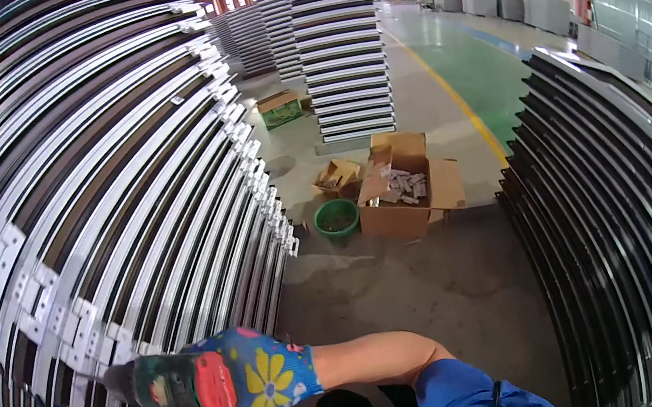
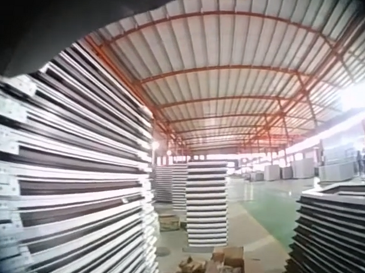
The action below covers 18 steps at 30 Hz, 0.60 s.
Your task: Use a power drill to fasten screws into white metal slats stacked on a rack.
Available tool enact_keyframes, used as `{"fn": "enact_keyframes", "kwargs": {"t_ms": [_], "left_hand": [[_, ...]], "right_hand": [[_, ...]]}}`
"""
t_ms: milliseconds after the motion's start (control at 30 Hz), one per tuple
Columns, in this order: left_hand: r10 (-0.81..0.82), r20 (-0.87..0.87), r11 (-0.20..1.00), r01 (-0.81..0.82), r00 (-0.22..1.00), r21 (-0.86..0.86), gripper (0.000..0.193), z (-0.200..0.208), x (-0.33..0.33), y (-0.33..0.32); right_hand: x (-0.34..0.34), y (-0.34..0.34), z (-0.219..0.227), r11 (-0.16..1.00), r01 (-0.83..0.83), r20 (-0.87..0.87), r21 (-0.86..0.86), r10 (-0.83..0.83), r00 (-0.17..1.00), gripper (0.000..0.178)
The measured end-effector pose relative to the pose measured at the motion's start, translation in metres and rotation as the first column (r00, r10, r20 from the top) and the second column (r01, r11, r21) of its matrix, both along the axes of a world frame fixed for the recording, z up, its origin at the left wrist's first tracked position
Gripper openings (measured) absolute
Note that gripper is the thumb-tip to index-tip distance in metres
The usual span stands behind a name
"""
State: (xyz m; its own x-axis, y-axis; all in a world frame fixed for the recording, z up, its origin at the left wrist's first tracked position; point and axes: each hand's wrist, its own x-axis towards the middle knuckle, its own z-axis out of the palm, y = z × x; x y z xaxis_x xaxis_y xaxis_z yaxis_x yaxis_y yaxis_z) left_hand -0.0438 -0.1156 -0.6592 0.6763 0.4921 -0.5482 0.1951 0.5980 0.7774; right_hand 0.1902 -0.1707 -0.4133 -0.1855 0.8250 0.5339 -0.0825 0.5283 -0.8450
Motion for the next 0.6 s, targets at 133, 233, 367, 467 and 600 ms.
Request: {"fn": "enact_keyframes", "kwargs": {"t_ms": [133, 233, 367, 467, 600], "left_hand": [[-0.241, 0.086, 0.937, 0.209, 0.967, 0.280, 0.028, -0.057, -0.027, 0.009], [-0.215, 0.021, 0.891, 0.187, 0.976, 0.414, 0.032, -0.022, -0.006, 0.005], [0.171, 0.204, 0.946, -0.102, 0.964, -0.308, 0.021, 0.052, 0.038, 0.023], [0.055, 0.413, 0.924, 0.110, 0.909, -0.365, 0.023, 0.049, 0.042, 0.043], [0.358, 0.223, 0.803, -0.177, 0.907, -0.569, 0.030, 0.116, 0.051, 0.037]], "right_hand": [[0.004, 0.019, -0.021, 0.976, -0.208, -0.171, 0.069, 0.217, 0.961, 0.028], [0.018, 0.017, -0.013, 0.990, -0.128, -0.114, 0.066, 0.135, 0.984, 0.024], [0.031, -0.001, 0.007, 0.996, 0.086, -0.049, -0.017, -0.087, 0.995, 0.021], [0.044, 0.011, -0.032, 0.949, 0.260, 0.524, 0.177, -0.315, 0.791, 0.029], [0.043, 0.017, -0.074, 0.993, 0.090, 0.351, 0.080, -0.112, 0.930, 0.035]]}}
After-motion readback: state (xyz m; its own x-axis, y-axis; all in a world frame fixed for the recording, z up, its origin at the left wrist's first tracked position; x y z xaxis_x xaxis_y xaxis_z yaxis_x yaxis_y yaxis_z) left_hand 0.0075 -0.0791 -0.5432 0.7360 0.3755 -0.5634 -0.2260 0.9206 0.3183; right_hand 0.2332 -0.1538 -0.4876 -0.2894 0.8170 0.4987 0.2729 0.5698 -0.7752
